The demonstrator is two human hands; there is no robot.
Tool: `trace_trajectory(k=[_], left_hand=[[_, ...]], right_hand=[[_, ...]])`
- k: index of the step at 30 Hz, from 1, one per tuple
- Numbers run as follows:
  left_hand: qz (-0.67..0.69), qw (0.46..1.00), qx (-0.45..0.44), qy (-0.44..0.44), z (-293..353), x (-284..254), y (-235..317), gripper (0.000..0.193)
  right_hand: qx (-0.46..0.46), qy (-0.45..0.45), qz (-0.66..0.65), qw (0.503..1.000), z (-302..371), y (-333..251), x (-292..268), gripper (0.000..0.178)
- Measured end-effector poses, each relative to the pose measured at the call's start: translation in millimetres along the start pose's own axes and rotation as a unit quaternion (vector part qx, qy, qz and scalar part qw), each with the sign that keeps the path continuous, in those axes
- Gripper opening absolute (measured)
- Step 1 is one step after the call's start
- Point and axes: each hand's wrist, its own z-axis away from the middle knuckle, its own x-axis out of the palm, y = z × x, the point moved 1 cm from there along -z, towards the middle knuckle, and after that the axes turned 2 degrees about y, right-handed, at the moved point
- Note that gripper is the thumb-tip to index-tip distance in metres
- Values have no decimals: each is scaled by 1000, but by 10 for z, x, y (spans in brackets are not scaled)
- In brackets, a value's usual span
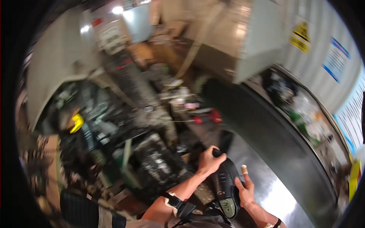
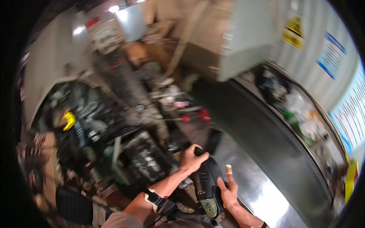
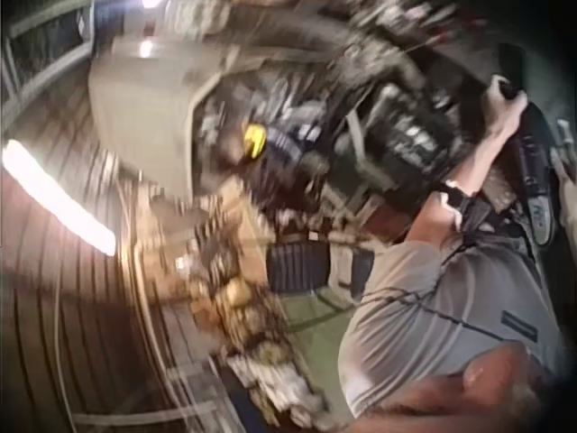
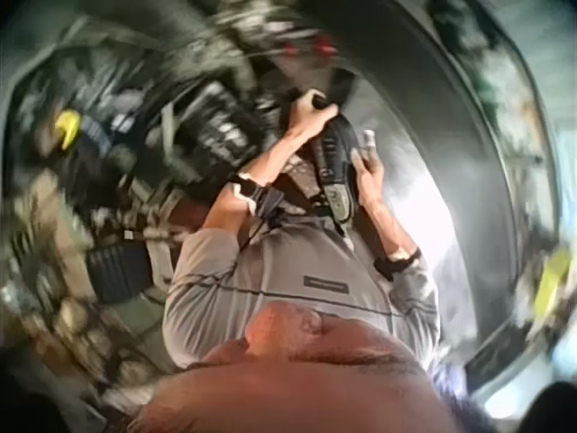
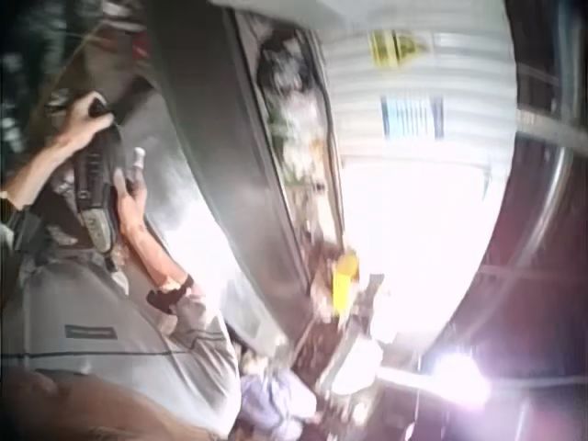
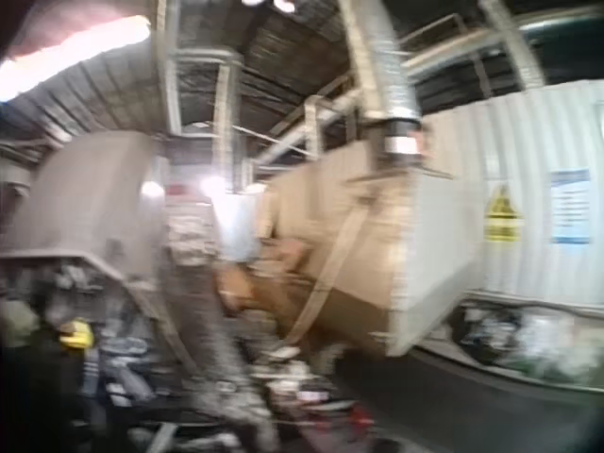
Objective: Applying adhesive to shoes and processing them through a lasting machine.
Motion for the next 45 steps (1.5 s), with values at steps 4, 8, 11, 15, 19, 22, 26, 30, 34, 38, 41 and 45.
trace_trajectory(k=[4,8,11,15,19,22,26,30,34,38,41,45], left_hand=[[-14,993,-83,79,15,-1300,-106,55],[-209,811,175,518,214,-3156,-393,70],[-236,757,59,606,350,-4246,-1198,94],[-104,869,12,483,429,-4427,-1405,97],[-156,928,47,336,1239,-4570,-1742,95],[167,970,-84,158,1574,-4780,-1738,87],[542,772,-152,296,1302,-4714,-1646,44],[522,724,-235,385,966,-4694,-1327,29],[545,701,-243,390,799,-4763,-1635,29],[597,660,-240,388,653,-4762,-1764,30],[619,639,-242,387,623,-4743,-1845,30],[618,647,-251,369,583,-4754,-1865,33]], right_hand=[[-53,-84,13,995,-39,132,1054,60],[-3,-206,-120,971,53,369,2130,52],[60,-263,-128,955,423,259,2998,54],[67,-272,-146,949,466,391,3620,62],[67,-262,-96,958,618,441,4078,59],[94,-282,-89,951,578,577,4421,58],[98,-269,-54,957,490,916,4922,51],[115,-270,-88,952,414,1018,5252,62],[118,-269,-92,951,354,1060,5472,66],[118,-254,-95,955,267,1091,5564,67],[130,-247,-92,956,267,1061,5571,65],[148,-248,-116,950,237,1072,5601,55]])
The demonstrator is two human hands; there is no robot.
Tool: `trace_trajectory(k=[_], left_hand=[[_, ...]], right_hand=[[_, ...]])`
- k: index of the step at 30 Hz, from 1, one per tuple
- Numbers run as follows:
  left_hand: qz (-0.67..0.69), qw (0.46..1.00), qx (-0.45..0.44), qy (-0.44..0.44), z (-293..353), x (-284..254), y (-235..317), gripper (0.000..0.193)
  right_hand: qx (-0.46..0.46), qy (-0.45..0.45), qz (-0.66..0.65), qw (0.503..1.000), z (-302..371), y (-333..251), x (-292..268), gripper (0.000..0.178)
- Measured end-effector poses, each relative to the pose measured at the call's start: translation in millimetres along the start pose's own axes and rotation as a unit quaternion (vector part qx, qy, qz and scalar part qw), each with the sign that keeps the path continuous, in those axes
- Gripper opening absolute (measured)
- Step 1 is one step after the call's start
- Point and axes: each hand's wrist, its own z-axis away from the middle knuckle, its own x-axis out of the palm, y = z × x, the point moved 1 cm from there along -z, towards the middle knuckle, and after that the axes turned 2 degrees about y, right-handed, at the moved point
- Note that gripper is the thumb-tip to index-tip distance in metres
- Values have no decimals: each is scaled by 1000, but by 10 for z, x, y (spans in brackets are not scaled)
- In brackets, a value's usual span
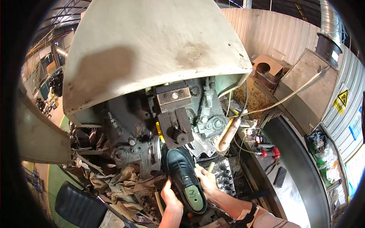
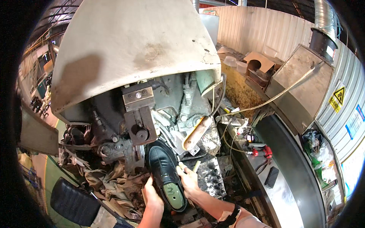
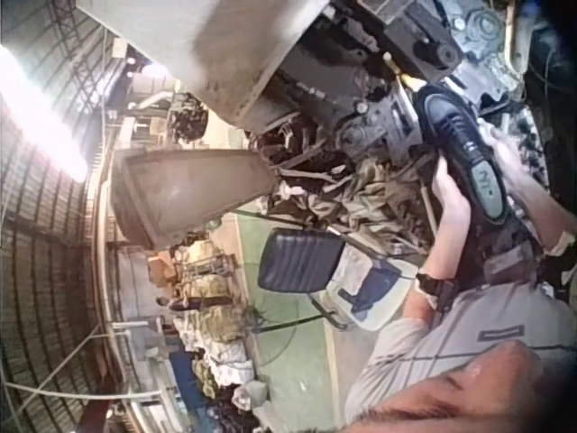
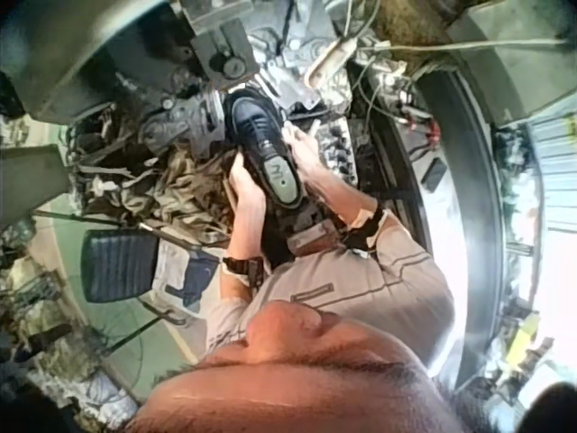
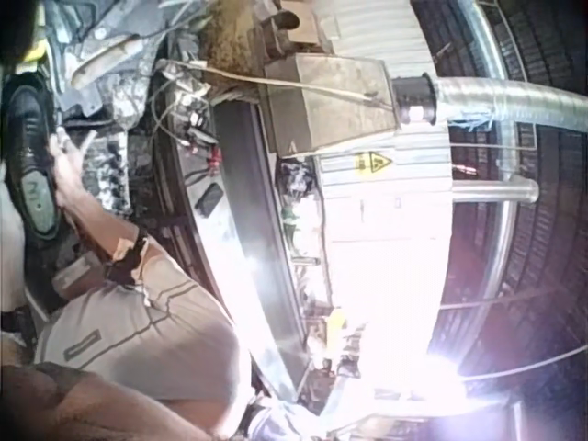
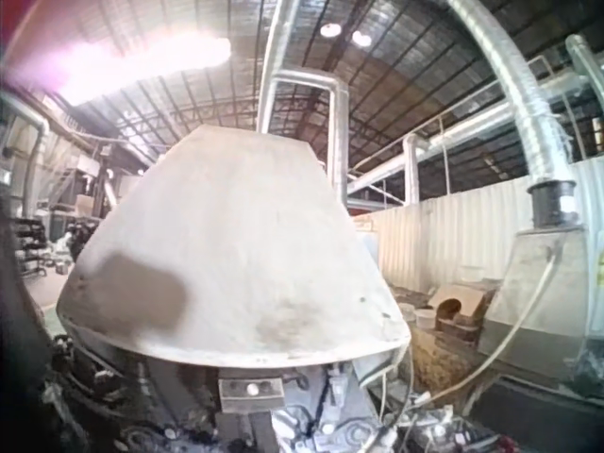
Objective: Applying adhesive to shoes and processing them through a lasting machine.
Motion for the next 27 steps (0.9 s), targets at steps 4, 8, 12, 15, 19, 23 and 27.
trace_trajectory(k=[4,8,12,15,19,23,27], left_hand=[[31,999,13,-29,-168,-77,-95,35],[34,998,46,-33,-410,-217,-195,36],[21,996,71,-53,-459,-261,-233,36],[12,995,76,-67,-429,-229,-246,34],[-4,992,125,-13,-380,-139,-223,25],[2,994,107,-28,-476,-226,-246,27],[31,996,56,-59,-384,-130,-208,33]], right_hand=[[5,-18,-36,999,-146,74,-79,48],[-11,-16,-26,999,-216,138,-77,40],[-12,-36,-28,999,-289,187,-130,40],[-58,-57,-33,996,-356,236,-172,39],[-86,-75,-53,992,-388,258,-147,39],[-86,-78,-55,992,-382,246,-95,40],[-66,-40,-39,996,-298,197,-71,40]])
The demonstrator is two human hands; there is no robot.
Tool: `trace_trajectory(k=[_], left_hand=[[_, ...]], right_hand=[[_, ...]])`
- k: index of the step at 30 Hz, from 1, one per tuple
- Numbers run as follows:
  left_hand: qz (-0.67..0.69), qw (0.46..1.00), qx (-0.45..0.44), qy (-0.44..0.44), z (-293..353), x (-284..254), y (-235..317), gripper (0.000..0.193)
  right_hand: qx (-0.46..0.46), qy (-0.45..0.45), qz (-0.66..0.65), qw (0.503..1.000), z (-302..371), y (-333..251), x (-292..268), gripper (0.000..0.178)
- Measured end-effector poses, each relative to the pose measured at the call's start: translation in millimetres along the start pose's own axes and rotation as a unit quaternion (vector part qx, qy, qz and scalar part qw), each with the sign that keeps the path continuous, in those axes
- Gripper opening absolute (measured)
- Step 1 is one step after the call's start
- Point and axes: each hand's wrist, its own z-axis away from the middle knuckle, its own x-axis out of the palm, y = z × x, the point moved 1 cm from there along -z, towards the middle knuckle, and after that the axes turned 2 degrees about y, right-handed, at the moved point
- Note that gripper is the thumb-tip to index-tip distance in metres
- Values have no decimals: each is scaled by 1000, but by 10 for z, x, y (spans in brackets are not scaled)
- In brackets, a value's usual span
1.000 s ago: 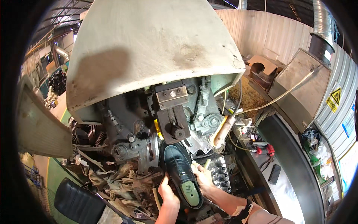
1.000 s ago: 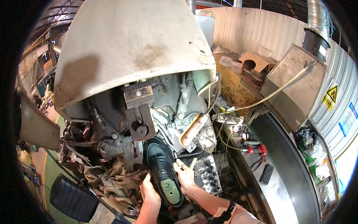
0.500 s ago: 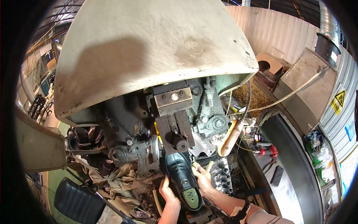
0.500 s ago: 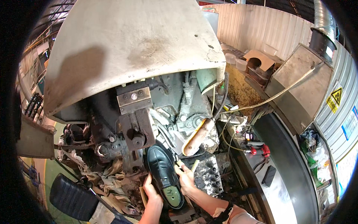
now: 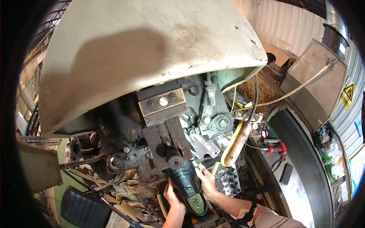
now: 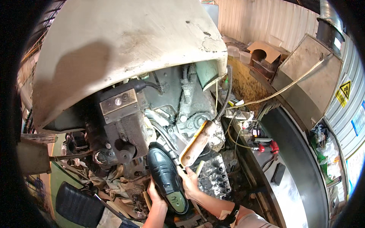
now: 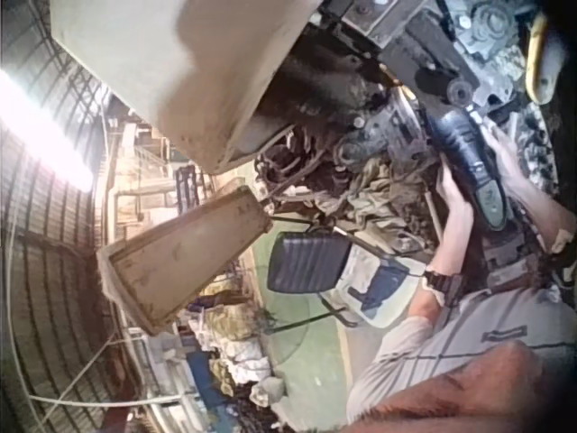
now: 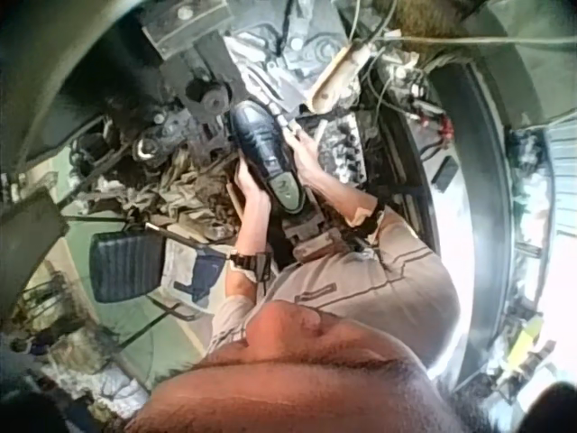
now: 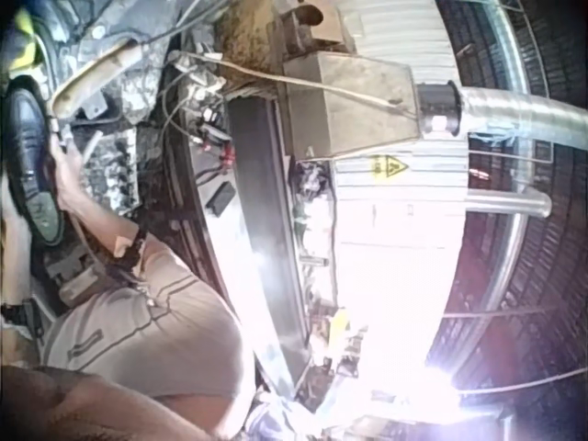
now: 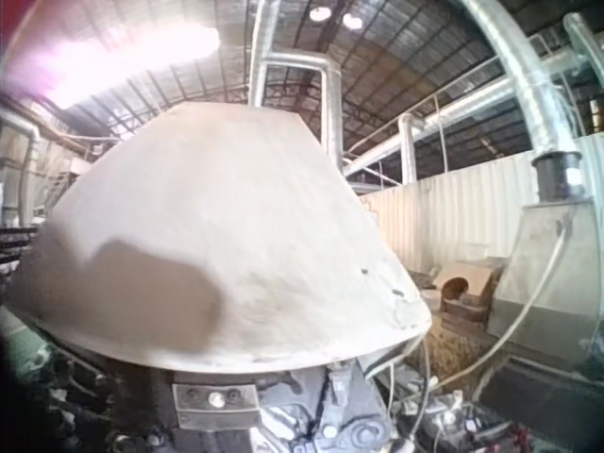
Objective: Applying adhesive to shoes and processing them through a lasting machine.
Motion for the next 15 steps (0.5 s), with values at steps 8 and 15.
trace_trajectory(k=[8,15], left_hand=[[-13,999,-27,-35,-76,-80,-9,46],[-854,424,243,-177,-22,-1026,-40,39]], right_hand=[[8,-24,22,999,49,-27,22,50],[85,-67,253,961,92,-581,-597,66]])
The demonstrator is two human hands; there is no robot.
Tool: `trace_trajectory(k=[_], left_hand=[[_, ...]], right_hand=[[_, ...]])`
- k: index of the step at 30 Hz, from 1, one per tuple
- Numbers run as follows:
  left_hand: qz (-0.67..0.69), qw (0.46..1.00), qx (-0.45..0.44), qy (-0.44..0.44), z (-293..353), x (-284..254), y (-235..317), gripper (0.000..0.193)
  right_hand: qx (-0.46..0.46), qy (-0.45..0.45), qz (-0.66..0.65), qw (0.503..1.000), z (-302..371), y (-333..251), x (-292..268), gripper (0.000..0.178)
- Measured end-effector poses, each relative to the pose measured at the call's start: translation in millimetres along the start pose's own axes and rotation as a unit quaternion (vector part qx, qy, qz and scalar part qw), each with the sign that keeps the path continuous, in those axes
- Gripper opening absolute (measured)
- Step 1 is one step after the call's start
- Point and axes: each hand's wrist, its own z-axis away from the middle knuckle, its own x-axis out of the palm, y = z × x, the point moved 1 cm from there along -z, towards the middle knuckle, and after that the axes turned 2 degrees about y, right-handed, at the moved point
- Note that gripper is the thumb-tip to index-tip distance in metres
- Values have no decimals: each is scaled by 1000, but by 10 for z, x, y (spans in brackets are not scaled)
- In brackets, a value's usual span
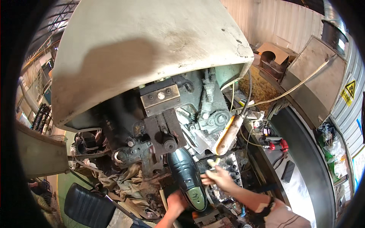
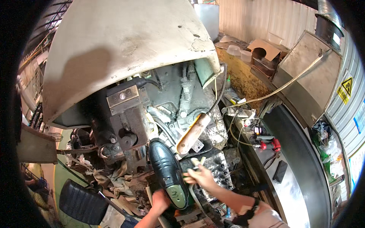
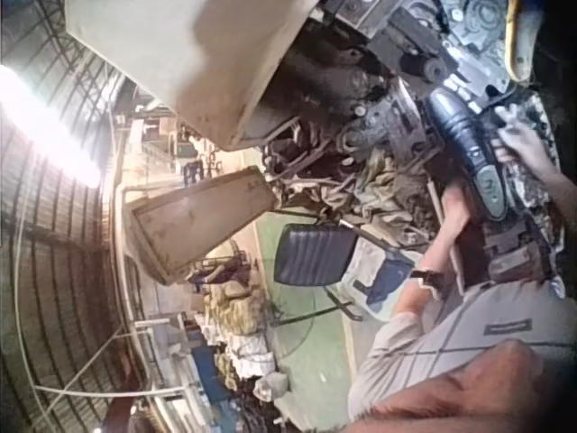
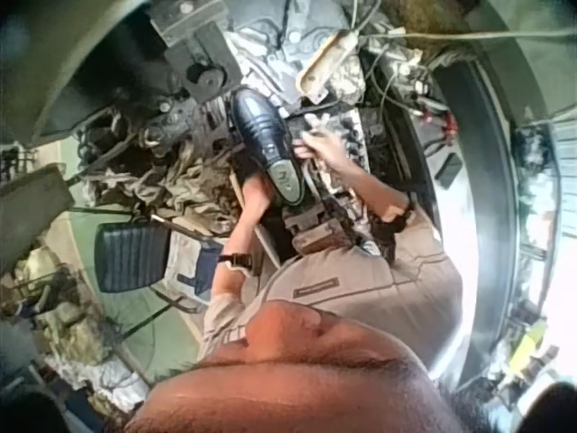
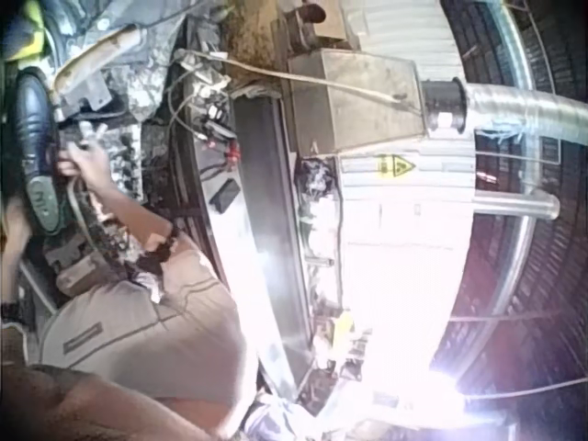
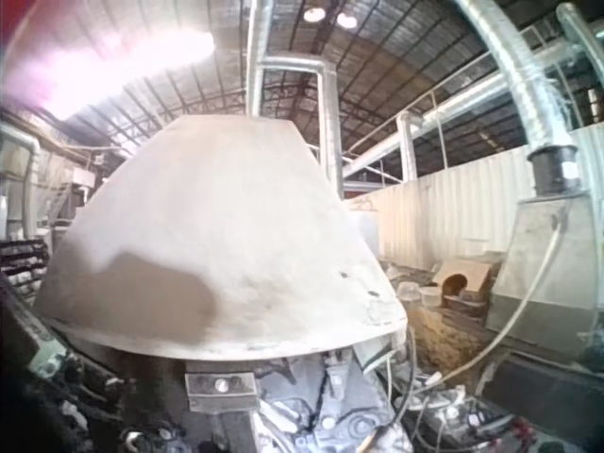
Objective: Applying adhesive to shoes and processing them through a lasting machine.
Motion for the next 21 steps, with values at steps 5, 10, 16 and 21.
trace_trajectory(k=[5,10,16,21], left_hand=[[-256,916,184,-249,926,685,-514,61],[10,981,89,-172,754,607,-322,51],[243,948,-110,-175,1299,-192,235,65],[521,776,-217,282,2062,-1277,-268,52]], right_hand=[[-43,73,35,996,213,-143,-719,70],[-76,107,-6,991,404,-199,-687,63],[-210,64,57,974,684,-281,-326,46],[-337,-149,397,840,1634,-100,204,53]])
